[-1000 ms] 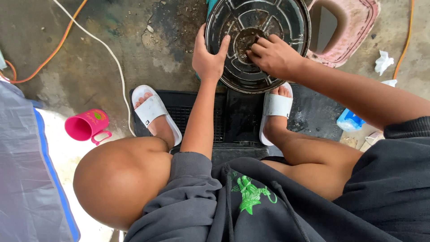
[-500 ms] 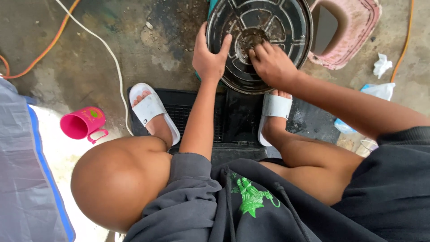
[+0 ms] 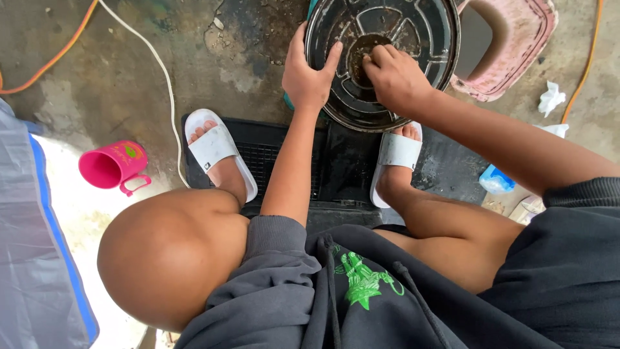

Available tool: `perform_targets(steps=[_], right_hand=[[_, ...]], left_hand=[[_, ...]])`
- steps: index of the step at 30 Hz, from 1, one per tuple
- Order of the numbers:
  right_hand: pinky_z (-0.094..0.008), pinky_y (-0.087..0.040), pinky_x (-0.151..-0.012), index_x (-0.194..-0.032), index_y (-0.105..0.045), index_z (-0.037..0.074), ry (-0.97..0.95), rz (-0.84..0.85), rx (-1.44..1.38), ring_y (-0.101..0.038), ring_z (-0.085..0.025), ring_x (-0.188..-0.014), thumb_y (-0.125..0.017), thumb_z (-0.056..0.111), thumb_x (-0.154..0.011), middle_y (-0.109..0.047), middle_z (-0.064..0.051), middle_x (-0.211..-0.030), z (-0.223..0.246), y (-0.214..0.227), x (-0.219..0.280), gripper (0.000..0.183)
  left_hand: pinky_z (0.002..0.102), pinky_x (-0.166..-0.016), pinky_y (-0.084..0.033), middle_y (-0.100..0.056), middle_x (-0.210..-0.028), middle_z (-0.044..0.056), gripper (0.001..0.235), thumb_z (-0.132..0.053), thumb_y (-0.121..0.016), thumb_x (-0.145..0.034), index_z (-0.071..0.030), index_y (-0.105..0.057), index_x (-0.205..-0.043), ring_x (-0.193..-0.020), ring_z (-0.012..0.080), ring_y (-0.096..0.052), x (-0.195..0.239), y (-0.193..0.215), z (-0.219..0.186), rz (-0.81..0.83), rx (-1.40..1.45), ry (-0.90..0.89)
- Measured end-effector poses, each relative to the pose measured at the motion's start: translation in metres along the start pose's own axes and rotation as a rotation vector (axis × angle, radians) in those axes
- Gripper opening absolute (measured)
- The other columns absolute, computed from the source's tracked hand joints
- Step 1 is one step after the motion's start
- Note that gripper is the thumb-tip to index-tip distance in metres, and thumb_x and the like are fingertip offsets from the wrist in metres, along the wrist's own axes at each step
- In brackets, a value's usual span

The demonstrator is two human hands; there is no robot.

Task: The person scrubs a black circular metal stove burner grate with a brown abrasive sponge. The person holds the grate with their left hand while scrubbing the surface with their right hand. The person rotates the grate to clean different sections.

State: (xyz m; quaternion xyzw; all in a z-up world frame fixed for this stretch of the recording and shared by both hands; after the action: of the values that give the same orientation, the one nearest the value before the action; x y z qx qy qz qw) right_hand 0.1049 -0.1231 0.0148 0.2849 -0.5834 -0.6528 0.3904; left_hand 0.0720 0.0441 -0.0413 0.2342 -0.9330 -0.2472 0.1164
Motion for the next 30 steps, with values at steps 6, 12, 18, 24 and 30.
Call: perform_targets(steps=[6, 12, 18, 24, 30], right_hand=[[-0.044, -0.052, -0.067, -0.124, -0.066, -0.004, 0.087, 0.081, 0.033, -0.054, -0.030, -0.083, -0.054, 0.007, -0.105, -0.056, -0.014, -0.098, -0.003, -0.005, 0.001, 0.025], [-0.036, -0.052, -0.066, -0.132, -0.062, -0.002, 0.220, 0.086, 0.216, -0.058, -0.025, -0.089, -0.059, 0.011, -0.099, -0.059, -0.010, -0.103, 0.009, 0.005, 0.009, 0.035], [-0.035, -0.046, -0.062, -0.121, -0.063, -0.001, 0.234, 0.006, 0.262, -0.054, -0.024, -0.080, -0.059, 0.009, -0.105, -0.057, -0.008, -0.095, 0.027, 0.006, 0.026, 0.020], [-0.034, -0.058, -0.087, -0.117, -0.069, 0.010, 0.135, 0.341, 0.150, -0.062, -0.020, -0.095, -0.063, 0.015, -0.102, -0.065, -0.005, -0.107, 0.008, 0.010, 0.023, 0.018], [-0.039, -0.060, -0.081, -0.126, -0.069, -0.001, 0.044, 0.151, -0.053, -0.064, -0.028, -0.088, -0.068, 0.003, -0.101, -0.067, -0.014, -0.101, 0.016, 0.039, 0.013, 0.026]], left_hand=[[0.047, -0.105, -0.061, -0.058, -0.155, 0.001, 0.079, -0.072, -0.062, -0.092, -0.024, -0.047, -0.153, -0.142, 0.0255, -0.060, -0.001, 0.000, 0.000, 0.007, 0.013, -0.008], [0.047, -0.106, -0.060, -0.057, -0.156, 0.001, 0.083, -0.074, -0.063, -0.089, -0.024, -0.047, -0.153, -0.144, 0.0248, -0.057, 0.000, 0.001, -0.003, 0.017, -0.010, 0.000], [0.053, -0.108, -0.059, -0.052, -0.159, 0.001, 0.083, -0.076, -0.063, -0.090, -0.028, -0.042, -0.155, -0.148, 0.0277, -0.053, 0.000, -0.006, 0.004, 0.020, -0.045, -0.018], [0.052, -0.109, -0.057, -0.053, -0.159, 0.002, 0.085, -0.075, -0.062, -0.089, -0.026, -0.043, -0.155, -0.147, 0.0278, -0.054, 0.000, -0.002, 0.000, 0.032, -0.028, -0.001], [0.049, -0.109, -0.059, -0.055, -0.157, 0.001, 0.084, -0.076, -0.063, -0.090, -0.026, -0.044, -0.155, -0.146, 0.0259, -0.056, 0.000, -0.006, 0.004, 0.001, -0.036, -0.053]])
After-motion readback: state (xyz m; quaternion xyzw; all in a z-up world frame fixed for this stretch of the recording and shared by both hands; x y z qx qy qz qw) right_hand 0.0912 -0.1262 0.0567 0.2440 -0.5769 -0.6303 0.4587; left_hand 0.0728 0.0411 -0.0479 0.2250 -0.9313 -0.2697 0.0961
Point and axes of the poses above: each hand's wrist, its own x-axis away from the middle knuckle, its own y-axis out of the back of the hand, z = x × y, the point moved 9 cm from there along -x, towards the middle knuckle
